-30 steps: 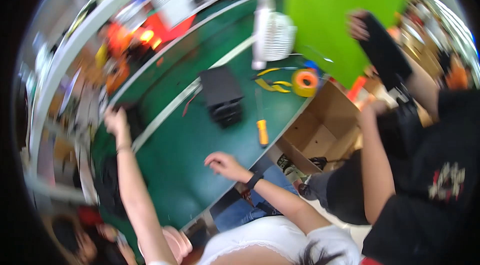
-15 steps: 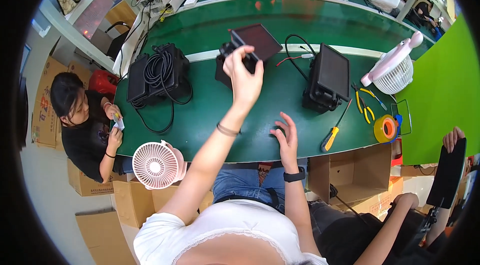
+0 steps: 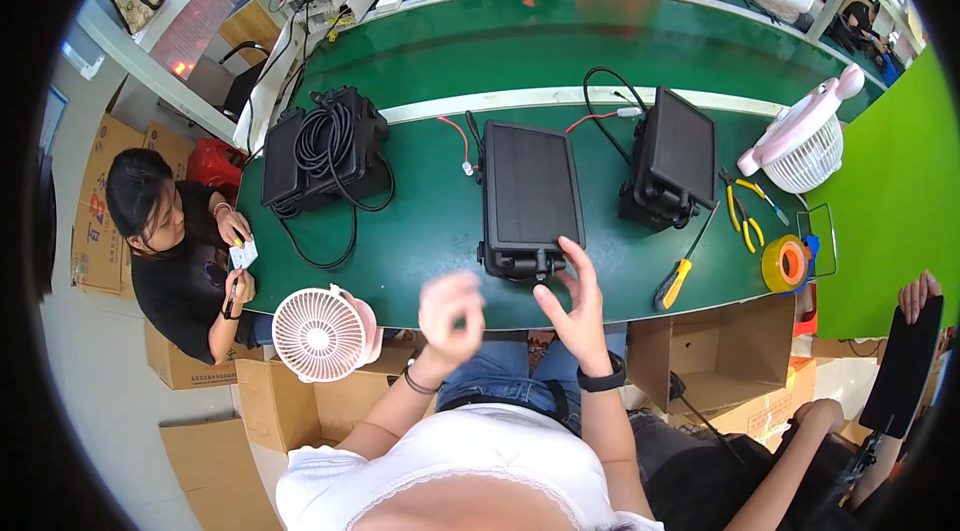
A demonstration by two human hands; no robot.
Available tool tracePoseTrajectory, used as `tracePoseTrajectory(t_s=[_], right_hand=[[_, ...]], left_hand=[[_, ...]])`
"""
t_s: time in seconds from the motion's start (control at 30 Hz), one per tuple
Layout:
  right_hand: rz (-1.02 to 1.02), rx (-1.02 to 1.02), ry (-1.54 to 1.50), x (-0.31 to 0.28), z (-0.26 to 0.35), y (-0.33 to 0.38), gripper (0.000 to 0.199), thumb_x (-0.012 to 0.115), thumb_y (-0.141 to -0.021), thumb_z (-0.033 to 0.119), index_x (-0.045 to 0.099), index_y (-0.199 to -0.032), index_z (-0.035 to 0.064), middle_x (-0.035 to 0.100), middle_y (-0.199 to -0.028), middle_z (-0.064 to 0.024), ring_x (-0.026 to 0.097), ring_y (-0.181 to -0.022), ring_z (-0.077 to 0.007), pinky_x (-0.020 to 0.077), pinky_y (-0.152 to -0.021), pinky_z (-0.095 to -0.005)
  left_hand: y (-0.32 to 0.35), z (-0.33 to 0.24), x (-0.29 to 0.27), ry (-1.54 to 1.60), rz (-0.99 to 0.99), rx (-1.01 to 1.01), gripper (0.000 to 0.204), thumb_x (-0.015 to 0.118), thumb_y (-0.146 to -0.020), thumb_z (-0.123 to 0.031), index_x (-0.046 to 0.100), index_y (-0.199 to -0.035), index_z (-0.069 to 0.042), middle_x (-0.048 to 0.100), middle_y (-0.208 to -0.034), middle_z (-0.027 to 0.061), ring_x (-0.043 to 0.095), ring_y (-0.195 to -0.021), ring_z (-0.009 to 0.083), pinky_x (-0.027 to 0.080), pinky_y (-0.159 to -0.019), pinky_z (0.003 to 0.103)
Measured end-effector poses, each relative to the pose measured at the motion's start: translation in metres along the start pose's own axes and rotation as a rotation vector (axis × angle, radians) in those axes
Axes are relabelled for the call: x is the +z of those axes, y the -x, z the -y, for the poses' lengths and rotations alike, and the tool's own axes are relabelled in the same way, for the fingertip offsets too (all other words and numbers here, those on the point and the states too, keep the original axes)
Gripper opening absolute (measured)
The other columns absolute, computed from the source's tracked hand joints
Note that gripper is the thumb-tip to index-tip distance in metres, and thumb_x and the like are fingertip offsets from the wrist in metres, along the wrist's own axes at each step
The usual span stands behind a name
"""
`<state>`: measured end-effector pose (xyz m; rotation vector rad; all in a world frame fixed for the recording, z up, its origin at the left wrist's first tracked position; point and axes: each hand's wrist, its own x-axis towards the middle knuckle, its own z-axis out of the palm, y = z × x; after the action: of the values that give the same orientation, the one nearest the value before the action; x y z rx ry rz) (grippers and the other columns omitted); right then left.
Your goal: Assembling and inspecting electronic solar units by connecting internal cables and fastening housings using a screwdriver at a production line.
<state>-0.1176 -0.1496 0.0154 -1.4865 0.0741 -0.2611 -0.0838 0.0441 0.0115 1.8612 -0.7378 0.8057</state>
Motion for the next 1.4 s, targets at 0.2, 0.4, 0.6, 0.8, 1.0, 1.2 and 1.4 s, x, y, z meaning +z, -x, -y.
tracePoseTrajectory(t_s=[0.2,0.4,0.6,0.8,1.0,1.2,1.4], right_hand=[[-0.098,-0.031,0.084,0.027,-0.002,0.004,0.109,0.086,-0.076,0.024,0.015,-0.157,0.009,0.021,-0.159,-0.0142,0.026,-0.145,-0.0307,0.0291,-0.116,-0.049],[-0.349,-0.242,0.006,0.035,-0.026,0.015,0.116,0.085,-0.075,0.018,0.005,-0.158,0.0075,0.018,-0.16,-0.0151,0.023,-0.146,-0.031,0.0209,-0.119,-0.0437],[-0.23,-0.089,-0.112,-0.042,-0.039,0.0,0.089,0.068,-0.088,0.037,0.023,-0.155,0.0004,0.029,-0.158,-0.0141,0.03,-0.144,-0.0258,0.0219,-0.119,-0.0376],[-0.147,-0.082,-0.176,-0.039,-0.029,-0.016,0.101,0.066,-0.084,0.045,0.011,-0.159,0.0044,0.019,-0.164,-0.0138,0.026,-0.148,-0.0257,0.0217,-0.12,-0.0384],[-0.105,-0.097,-0.094,-0.049,-0.055,-0.02,0.092,0.062,-0.092,0.044,0.013,-0.158,0.0041,0.024,-0.161,-0.0129,0.028,-0.146,-0.0256,0.0229,-0.119,-0.0373],[-0.132,-0.115,-0.097,-0.041,-0.068,-0.01,0.106,0.06,-0.089,0.065,0.007,-0.159,0.004,0.022,-0.16,-0.0145,0.026,-0.146,-0.0246,0.0209,-0.119,-0.0371],[-0.131,-0.157,-0.18,-0.029,-0.059,-0.009,0.099,0.063,-0.092,0.053,0.008,-0.159,0.0044,0.026,-0.159,-0.0158,0.026,-0.146,-0.0258,0.0187,-0.12,-0.0382]], left_hand=[[-0.013,0.051,0.034,0.419,0.058,-0.668,0.057,0.038,-0.106,-0.035,0.032,-0.152,-0.002,0.029,-0.158,0.0153,0.026,-0.148,0.0287,0.018,-0.121,0.04],[0.031,-0.002,0.076,0.446,0.103,-0.557,0.063,0.028,-0.106,-0.046,0.037,-0.147,0.001,0.002,-0.162,0.0222,0.018,-0.147,0.0412,0.018,-0.119,0.047],[0.057,-0.062,0.045,0.362,0.428,-0.296,0.041,0.073,-0.08,-0.01,0.066,-0.12,-0.008,0.045,-0.141,0.0213,0.048,-0.128,0.038,0.044,-0.103,0.044],[-0.04,-0.014,0.0,-0.315,0.136,0.222,0.046,0.083,-0.068,-0.015,0.069,-0.111,-0.025,0.057,-0.127,0.0086,0.051,-0.117,0.0324,0.043,-0.099,0.048],[-0.102,0.015,-0.002,-0.242,0.58,0.196,0.056,0.08,-0.072,-0.022,0.064,-0.126,-0.022,0.062,-0.128,0.0029,0.056,-0.122,0.0275,0.045,-0.106,0.049],[-0.084,0.017,0.0,-0.429,0.489,0.366,0.054,0.071,-0.077,-0.021,0.063,-0.13,-0.028,0.062,-0.124,0.0004,0.061,-0.113,0.0238,0.052,-0.098,0.044],[-0.111,0.003,-0.009,-0.384,0.342,0.399,0.051,0.079,-0.071,-0.035,0.069,-0.12,-0.024,0.067,-0.11,-0.0009,0.066,-0.095,0.0193,0.056,-0.081,0.033]])
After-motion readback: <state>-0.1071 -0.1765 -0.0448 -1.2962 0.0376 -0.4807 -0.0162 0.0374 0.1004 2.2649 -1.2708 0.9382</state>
